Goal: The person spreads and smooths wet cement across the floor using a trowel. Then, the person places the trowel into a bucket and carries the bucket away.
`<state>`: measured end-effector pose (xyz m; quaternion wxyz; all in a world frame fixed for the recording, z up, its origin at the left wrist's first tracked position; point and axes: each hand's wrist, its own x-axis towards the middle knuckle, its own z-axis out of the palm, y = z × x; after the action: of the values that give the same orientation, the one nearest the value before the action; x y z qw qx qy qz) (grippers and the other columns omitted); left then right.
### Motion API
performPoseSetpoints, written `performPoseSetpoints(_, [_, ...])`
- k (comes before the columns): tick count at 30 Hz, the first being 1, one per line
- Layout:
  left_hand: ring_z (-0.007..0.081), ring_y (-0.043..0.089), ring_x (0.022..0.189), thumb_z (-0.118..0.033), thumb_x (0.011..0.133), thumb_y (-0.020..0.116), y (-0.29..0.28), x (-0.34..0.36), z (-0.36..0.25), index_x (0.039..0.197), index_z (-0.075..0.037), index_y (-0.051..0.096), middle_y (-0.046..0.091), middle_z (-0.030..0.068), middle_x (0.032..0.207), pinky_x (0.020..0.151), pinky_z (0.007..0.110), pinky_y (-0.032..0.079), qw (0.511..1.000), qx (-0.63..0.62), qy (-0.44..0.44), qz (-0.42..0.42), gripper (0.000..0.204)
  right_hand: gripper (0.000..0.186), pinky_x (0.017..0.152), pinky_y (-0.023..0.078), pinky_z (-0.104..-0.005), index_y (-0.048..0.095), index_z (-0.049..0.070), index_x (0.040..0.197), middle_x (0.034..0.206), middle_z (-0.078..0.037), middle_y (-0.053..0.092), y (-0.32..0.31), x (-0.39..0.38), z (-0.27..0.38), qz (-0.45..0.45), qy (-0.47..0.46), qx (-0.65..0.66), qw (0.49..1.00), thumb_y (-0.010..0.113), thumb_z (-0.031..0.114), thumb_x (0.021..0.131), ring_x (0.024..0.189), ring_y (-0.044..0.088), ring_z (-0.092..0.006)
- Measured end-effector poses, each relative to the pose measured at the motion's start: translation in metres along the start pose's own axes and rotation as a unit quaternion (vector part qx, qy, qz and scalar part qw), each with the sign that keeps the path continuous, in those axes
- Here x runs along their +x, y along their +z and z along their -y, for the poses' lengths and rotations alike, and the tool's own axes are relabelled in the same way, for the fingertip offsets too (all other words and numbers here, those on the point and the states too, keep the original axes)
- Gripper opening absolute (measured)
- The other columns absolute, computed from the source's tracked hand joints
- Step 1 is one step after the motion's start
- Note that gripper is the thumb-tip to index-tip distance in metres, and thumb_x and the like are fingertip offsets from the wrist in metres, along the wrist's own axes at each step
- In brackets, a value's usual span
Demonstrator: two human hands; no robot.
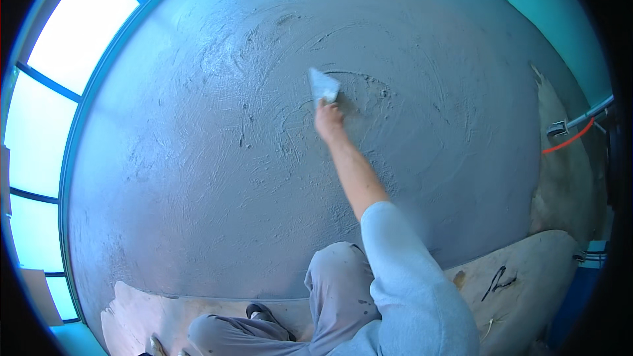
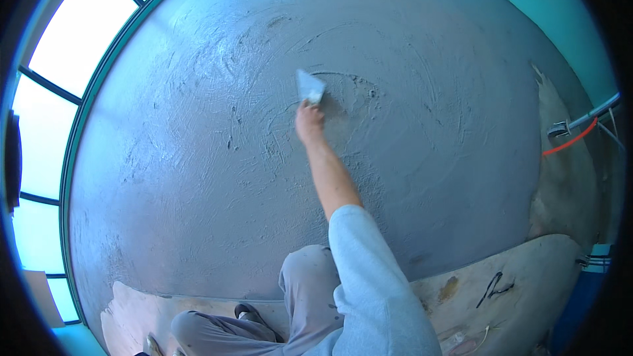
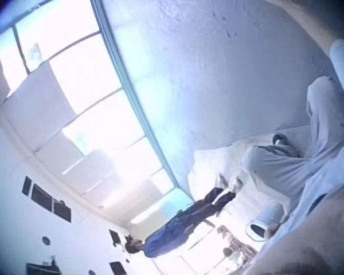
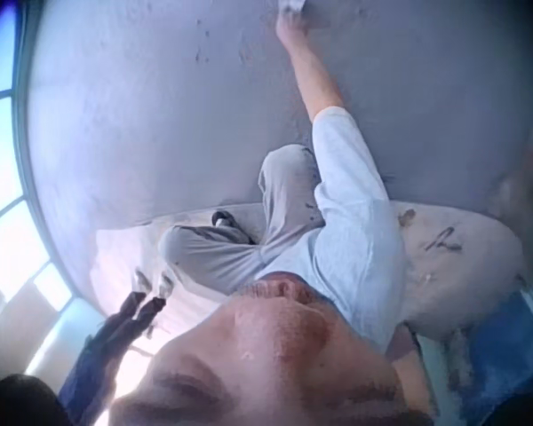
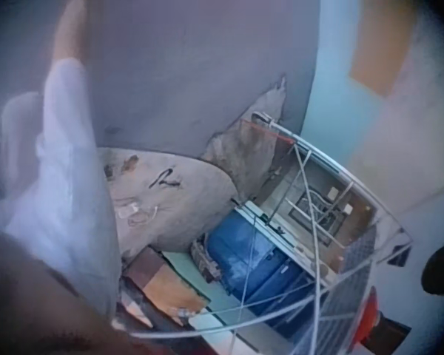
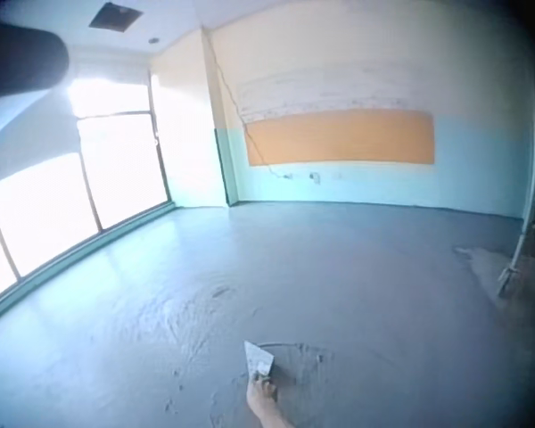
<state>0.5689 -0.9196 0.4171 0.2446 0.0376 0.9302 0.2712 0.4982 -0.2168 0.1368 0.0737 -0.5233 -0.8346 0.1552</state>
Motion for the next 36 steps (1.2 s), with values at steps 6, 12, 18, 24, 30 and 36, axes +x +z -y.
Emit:
performPoseSetpoints(6, [0.0179, 0.057, 0.084, -0.012, 0.086, 0.057, -0.006, 0.004, -0.006, 0.105, -0.008, 0.065, 0.058, 0.0152, 0.095, 0.071, 0.031, 0.045, 1.0, 0.002, 0.009, 0.008, 0.021, 0.054, 0.08, 0.052, -0.0462, 0.037, 0.007, 0.136, 0.107, -0.028, 0.058, -0.041, -0.021, -0.104, 0.016, 0.119, 0.031, 0.992, 0.052, 0.011, 0.084, 0.099, 0.061, -0.039])
performPoseSetpoints(12, [0.0175, 0.057, 0.082, -0.011, 0.086, 0.057, -0.011, 0.019, -0.014, 0.104, -0.007, 0.065, 0.058, 0.0147, 0.094, 0.07, 0.031, 0.045, 0.999, 0.005, 0.026, 0.033, 0.02, 0.054, 0.08, 0.047, -0.0488, 0.04, 0.004, 0.129, 0.111, -0.022, 0.055, -0.062, -0.234, -0.201, -0.115, 0.168, 0.116, 0.972, 0.06, 0.019, 0.082, 0.095, 0.057, -0.0432])
performPoseSetpoints(18, [0.0172, 0.057, 0.081, -0.011, 0.086, 0.056, -0.021, 0.03, -0.02, 0.103, -0.007, 0.065, 0.059, 0.0143, 0.093, 0.069, 0.03, 0.045, 0.998, 0.018, 0.038, 0.046, 0.02, 0.041, 0.078, 0.05, -0.046, 0.041, -0.004, 0.109, 0.103, -0.026, 0.058, -0.101, -0.364, -0.258, -0.013, 0.415, 0.172, 0.893, 0.064, 0.014, 0.08, 0.092, 0.06, -0.042])
performPoseSetpoints(24, [0.0168, 0.057, 0.08, -0.01, 0.086, 0.056, -0.026, 0.047, -0.023, 0.102, -0.007, 0.066, 0.059, 0.0138, 0.092, 0.068, 0.03, 0.045, 0.995, 0.03, 0.058, 0.071, 0.019, 0.064, 0.081, 0.049, -0.0471, 0.032, -0.007, 0.126, 0.111, -0.028, 0.057, -0.095, -0.332, -0.319, -0.021, 0.491, 0.017, 0.871, 0.065, 0.023, 0.08, 0.098, 0.06, -0.0396])
performPoseSetpoints(30, [0.0165, 0.057, 0.078, -0.01, 0.086, 0.056, -0.031, 0.049, -0.017, 0.101, -0.007, 0.066, 0.059, 0.0133, 0.091, 0.067, 0.029, 0.045, 0.995, 0.028, 0.066, 0.075, 0.019, 0.078, 0.088, 0.049, -0.0416, 0.017, -0.018, 0.134, 0.117, -0.033, 0.05, -0.056, -0.201, -0.3, -0.081, 0.501, 0.087, 0.857, 0.062, 0.016, 0.08, 0.105, 0.057, -0.0384])
performPoseSetpoints(36, [0.0162, 0.057, 0.077, -0.01, 0.086, 0.056, -0.037, 0.037, -0.007, 0.101, -0.007, 0.066, 0.059, 0.0128, 0.089, 0.065, 0.029, 0.045, 0.997, 0.022, 0.052, 0.062, 0.018, 0.073, 0.083, 0.051, -0.0423, 0.02, -0.016, 0.134, 0.116, -0.032, 0.049, -0.028, -0.125, -0.164, -0.059, 0.37, 0.12, 0.919, 0.06, 0.011, 0.079, 0.099, 0.06, -0.0376])
